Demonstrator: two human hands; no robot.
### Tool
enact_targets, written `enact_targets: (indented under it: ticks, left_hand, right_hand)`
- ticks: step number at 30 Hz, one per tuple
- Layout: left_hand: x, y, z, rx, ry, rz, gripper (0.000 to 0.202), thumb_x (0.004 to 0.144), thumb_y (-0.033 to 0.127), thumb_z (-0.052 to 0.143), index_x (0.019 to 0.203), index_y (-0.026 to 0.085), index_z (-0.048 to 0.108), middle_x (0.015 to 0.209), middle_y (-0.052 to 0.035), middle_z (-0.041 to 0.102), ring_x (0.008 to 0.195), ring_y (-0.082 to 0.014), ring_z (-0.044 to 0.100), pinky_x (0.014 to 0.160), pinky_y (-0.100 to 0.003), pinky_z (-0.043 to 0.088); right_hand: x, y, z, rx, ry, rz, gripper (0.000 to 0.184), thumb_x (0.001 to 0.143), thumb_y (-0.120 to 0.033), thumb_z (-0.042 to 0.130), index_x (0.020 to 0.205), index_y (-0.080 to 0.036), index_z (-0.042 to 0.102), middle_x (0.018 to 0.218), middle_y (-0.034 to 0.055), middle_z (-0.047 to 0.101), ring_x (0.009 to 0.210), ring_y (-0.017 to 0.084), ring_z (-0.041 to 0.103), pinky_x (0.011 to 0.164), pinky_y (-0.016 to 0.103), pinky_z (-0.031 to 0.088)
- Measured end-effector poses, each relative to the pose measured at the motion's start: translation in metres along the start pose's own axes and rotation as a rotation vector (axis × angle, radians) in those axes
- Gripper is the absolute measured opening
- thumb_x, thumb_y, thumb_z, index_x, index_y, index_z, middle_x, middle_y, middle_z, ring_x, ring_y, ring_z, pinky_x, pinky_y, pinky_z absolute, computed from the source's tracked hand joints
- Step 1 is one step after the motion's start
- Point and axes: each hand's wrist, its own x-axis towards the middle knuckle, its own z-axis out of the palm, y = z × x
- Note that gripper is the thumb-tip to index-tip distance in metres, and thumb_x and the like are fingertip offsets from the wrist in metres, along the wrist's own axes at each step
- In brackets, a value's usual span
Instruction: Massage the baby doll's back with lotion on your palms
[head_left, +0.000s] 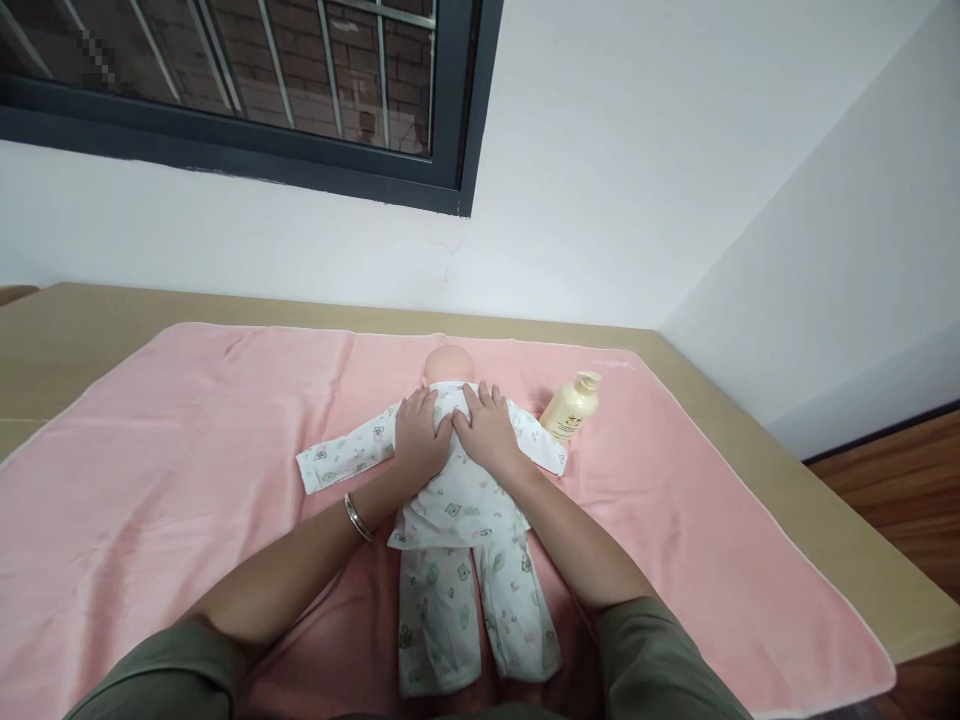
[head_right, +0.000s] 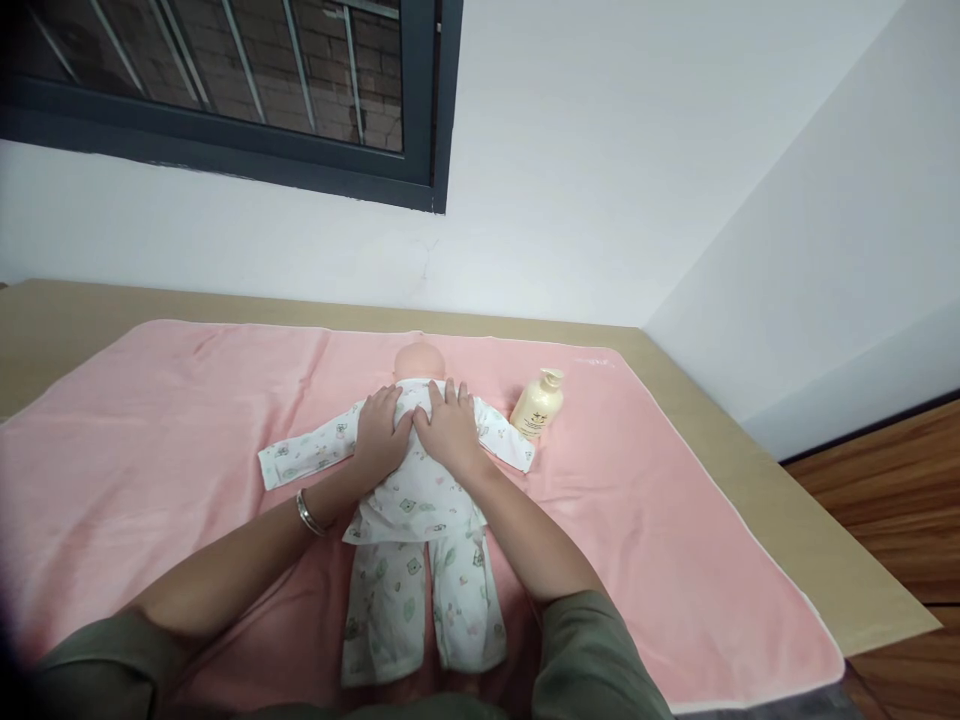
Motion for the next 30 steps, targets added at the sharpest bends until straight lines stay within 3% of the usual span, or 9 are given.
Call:
enact_targets:
  ticks: [17, 21, 25, 30]
  left_hand:
    - [0.002, 0.000, -0.002, -0.020, 0.000, 0.003, 0.047, 0.093, 0.035, 0.040, 0.132, 0.013, 0.054, 0.137, -0.0192, 0.058, 0.132, -0.0334, 0.050, 0.112, -0.055, 0.037]
    - [0.000, 0.006, -0.008, 0.014, -0.017, 0.134, 0.043, 0.095, 0.030, 0.036, 0.130, 0.016, 0.058, 0.139, -0.0150, 0.059, 0.138, -0.0320, 0.045, 0.115, -0.056, 0.033]
    - [-0.001, 0.011, -0.009, -0.008, -0.079, 0.310, 0.045, 0.097, 0.025, 0.032, 0.133, 0.015, 0.056, 0.142, -0.0132, 0.058, 0.141, -0.0271, 0.043, 0.119, -0.052, 0.032]
    - [0.014, 0.002, -0.008, 0.039, -0.121, 0.212, 0.049, 0.099, 0.035, 0.030, 0.137, 0.012, 0.052, 0.142, -0.0172, 0.056, 0.138, -0.0288, 0.047, 0.115, -0.051, 0.037]
  right_hand:
    - [-0.006, -0.005, -0.001, -0.078, 0.033, 0.019, 0.059, 0.101, -0.043, 0.035, 0.153, -0.016, 0.036, 0.157, 0.0191, 0.037, 0.145, 0.039, 0.030, 0.114, 0.053, 0.023]
    - [-0.003, -0.004, -0.005, -0.089, 0.021, 0.081, 0.060, 0.101, -0.046, 0.034, 0.151, -0.013, 0.039, 0.155, 0.0215, 0.039, 0.142, 0.040, 0.035, 0.113, 0.053, 0.024]
    - [0.009, 0.007, -0.013, -0.024, -0.078, 0.026, 0.057, 0.104, -0.042, 0.028, 0.153, -0.013, 0.036, 0.159, 0.0185, 0.034, 0.147, 0.034, 0.028, 0.115, 0.049, 0.024]
    - [-0.005, -0.002, -0.017, -0.054, -0.092, -0.070, 0.054, 0.103, -0.031, 0.028, 0.153, -0.010, 0.035, 0.158, 0.0175, 0.035, 0.147, 0.032, 0.028, 0.117, 0.049, 0.022]
